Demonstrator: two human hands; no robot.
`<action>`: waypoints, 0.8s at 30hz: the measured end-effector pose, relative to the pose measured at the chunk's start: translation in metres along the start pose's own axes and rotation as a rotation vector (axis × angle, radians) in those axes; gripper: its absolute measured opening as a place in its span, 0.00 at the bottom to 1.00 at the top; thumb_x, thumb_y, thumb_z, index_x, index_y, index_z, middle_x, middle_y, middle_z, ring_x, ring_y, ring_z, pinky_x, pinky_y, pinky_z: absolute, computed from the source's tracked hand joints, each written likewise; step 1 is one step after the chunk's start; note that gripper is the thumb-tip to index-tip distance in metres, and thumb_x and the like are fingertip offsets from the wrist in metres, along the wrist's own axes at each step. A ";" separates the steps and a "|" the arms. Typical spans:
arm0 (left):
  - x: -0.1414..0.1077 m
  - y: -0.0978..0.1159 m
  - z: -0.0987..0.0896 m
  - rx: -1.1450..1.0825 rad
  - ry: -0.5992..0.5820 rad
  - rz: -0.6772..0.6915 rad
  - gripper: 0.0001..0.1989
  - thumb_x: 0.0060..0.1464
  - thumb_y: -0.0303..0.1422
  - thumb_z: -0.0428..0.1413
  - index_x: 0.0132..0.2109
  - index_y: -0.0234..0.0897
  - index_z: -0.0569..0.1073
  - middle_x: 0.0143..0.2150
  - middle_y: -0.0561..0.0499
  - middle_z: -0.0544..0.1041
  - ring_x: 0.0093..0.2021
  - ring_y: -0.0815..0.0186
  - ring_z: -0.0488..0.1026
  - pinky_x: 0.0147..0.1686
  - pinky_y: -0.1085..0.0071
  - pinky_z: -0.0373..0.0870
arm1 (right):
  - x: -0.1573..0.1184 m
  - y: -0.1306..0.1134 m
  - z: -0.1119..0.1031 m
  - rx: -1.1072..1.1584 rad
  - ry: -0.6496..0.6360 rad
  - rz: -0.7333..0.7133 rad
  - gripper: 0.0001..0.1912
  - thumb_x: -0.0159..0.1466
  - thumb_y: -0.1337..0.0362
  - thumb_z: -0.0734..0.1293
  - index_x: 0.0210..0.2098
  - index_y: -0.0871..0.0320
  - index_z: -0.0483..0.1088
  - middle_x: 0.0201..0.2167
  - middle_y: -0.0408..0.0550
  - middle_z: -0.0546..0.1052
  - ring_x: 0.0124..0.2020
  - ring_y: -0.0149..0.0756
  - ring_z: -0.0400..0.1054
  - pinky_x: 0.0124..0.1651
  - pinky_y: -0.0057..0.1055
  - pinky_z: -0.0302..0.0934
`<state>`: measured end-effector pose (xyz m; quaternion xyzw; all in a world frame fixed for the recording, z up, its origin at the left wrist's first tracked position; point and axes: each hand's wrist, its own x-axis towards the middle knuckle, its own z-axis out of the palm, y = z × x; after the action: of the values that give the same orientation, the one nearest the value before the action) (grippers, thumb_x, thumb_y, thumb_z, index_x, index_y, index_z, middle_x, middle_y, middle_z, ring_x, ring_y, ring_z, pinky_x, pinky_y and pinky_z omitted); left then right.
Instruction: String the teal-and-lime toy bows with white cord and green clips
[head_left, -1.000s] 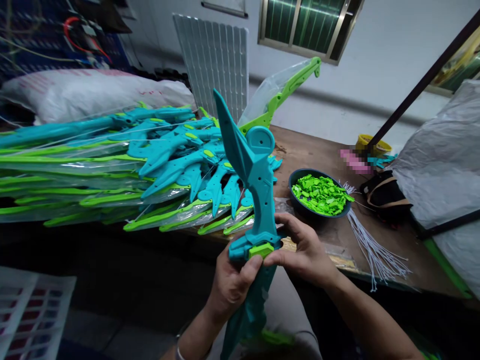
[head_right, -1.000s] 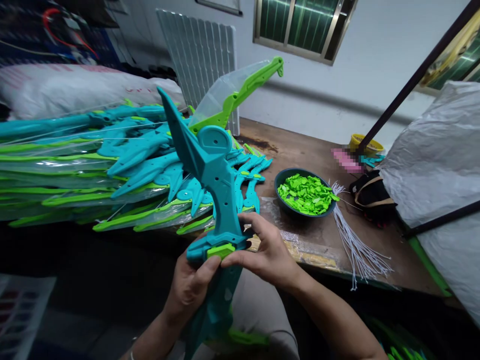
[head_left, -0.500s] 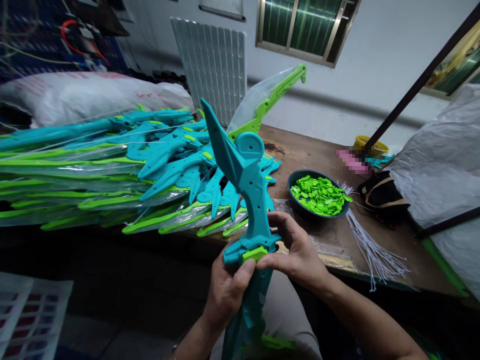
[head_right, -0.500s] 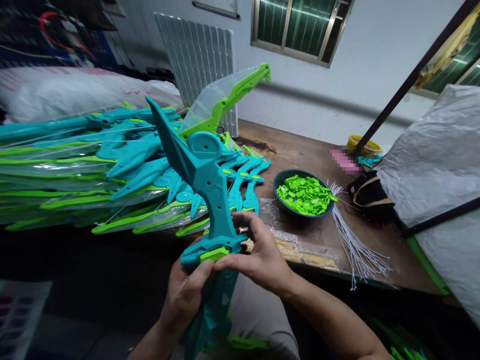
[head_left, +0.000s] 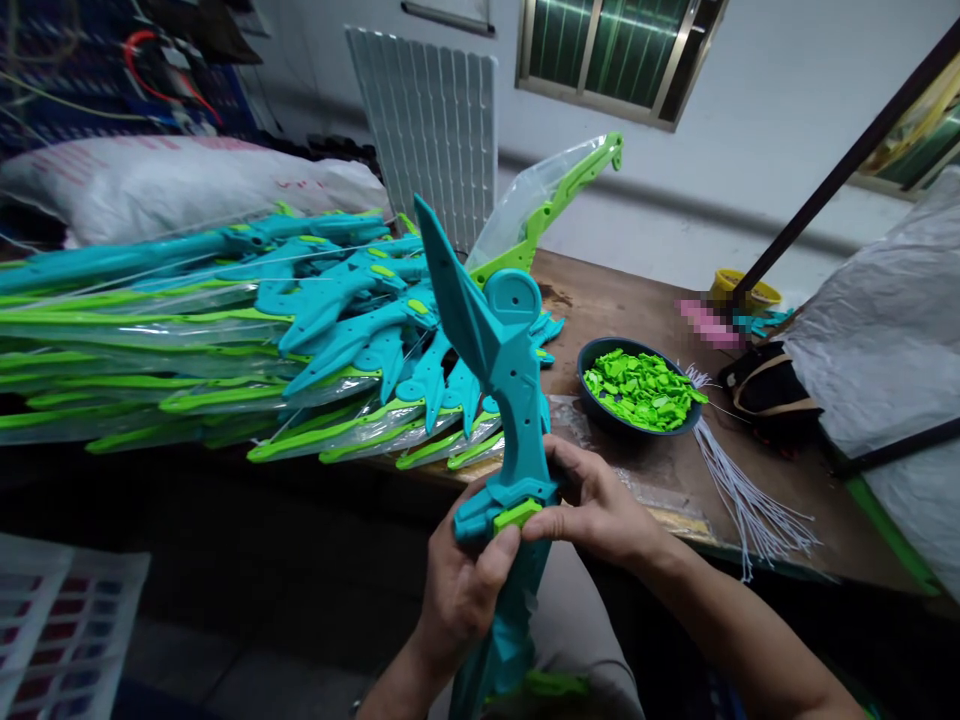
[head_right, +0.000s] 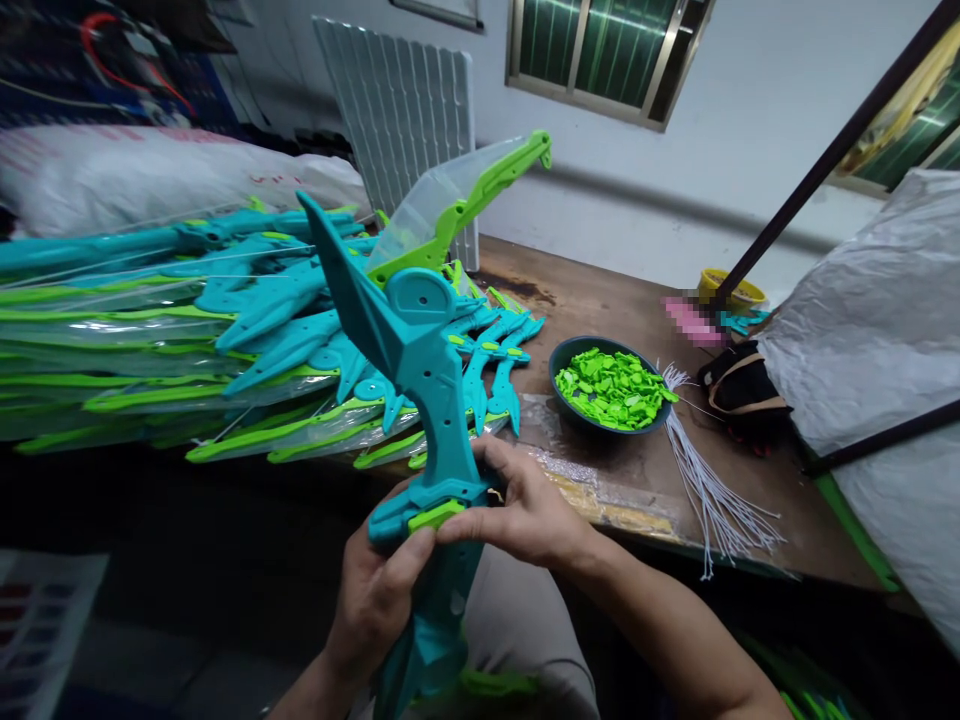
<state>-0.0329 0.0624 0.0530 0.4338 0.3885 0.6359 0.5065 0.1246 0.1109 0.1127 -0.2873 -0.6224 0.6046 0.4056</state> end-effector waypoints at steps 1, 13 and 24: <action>0.000 0.001 0.001 0.025 0.005 0.022 0.16 0.57 0.40 0.64 0.50 0.38 0.80 0.46 0.48 0.86 0.46 0.56 0.83 0.50 0.67 0.77 | -0.001 0.001 0.001 0.001 0.000 -0.006 0.27 0.56 0.52 0.82 0.48 0.58 0.74 0.43 0.44 0.76 0.44 0.36 0.69 0.48 0.29 0.64; 0.003 -0.011 -0.003 0.168 0.019 -0.078 0.19 0.56 0.45 0.64 0.50 0.38 0.83 0.48 0.47 0.85 0.52 0.50 0.80 0.55 0.64 0.74 | -0.006 0.011 0.001 0.118 0.164 0.109 0.31 0.43 0.52 0.86 0.42 0.56 0.77 0.37 0.41 0.77 0.39 0.35 0.69 0.47 0.31 0.65; 0.016 -0.020 0.020 -0.019 0.021 -0.190 0.22 0.51 0.46 0.67 0.47 0.34 0.84 0.48 0.41 0.85 0.58 0.43 0.78 0.62 0.54 0.73 | -0.012 0.034 -0.010 0.233 0.292 0.095 0.33 0.45 0.50 0.85 0.47 0.56 0.79 0.41 0.43 0.80 0.43 0.40 0.73 0.53 0.37 0.68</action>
<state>-0.0101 0.0828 0.0432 0.3834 0.4272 0.5931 0.5646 0.1348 0.1098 0.0764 -0.3522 -0.4685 0.6427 0.4933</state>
